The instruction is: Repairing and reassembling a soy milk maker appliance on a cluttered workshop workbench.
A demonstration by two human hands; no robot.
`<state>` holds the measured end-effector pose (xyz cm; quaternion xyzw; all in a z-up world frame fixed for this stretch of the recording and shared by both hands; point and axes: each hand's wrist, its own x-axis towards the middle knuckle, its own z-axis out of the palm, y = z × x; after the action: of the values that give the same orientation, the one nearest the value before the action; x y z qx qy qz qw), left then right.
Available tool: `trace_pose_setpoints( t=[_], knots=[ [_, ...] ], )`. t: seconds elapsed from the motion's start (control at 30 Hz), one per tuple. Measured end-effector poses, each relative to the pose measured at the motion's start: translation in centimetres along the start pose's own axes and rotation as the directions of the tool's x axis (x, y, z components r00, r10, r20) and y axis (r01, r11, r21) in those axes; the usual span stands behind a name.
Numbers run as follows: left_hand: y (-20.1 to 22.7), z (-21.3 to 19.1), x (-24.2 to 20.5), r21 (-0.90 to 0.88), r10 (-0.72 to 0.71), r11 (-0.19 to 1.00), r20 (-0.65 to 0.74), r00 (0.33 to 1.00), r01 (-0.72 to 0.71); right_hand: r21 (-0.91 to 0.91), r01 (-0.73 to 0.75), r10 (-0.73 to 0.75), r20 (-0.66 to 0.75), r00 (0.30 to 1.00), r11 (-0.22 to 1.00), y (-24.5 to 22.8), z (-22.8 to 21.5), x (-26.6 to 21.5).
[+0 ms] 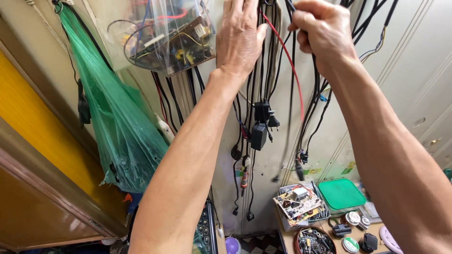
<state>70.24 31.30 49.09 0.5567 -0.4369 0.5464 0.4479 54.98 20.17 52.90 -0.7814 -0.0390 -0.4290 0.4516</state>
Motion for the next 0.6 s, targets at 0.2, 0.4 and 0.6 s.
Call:
trace_pose_setpoints(
  t=[0.2, 0.4, 0.6],
  knots=[
    [0.2, -0.5, 1.0, -0.095, -0.215, 0.963, 0.286, 0.934, 0.251, 0.141, 0.023, -0.007, -0.118, 0.993, 0.990, 3.8, -0.1, 3.6],
    [-1.5, 1.5, 0.1, -0.009, -0.010, 1.000, 0.057, 0.998, 0.011, 0.014, -0.018, 0.019, -0.098, 0.995, 1.000, 1.3, 0.2, 3.2],
    [-1.2, 1.2, 0.3, 0.002, -0.065, 0.998, 0.125, 0.990, 0.065, -0.393, 0.172, -0.180, 0.017, 0.984, 0.903, 4.2, -2.1, 6.2]
  ],
)
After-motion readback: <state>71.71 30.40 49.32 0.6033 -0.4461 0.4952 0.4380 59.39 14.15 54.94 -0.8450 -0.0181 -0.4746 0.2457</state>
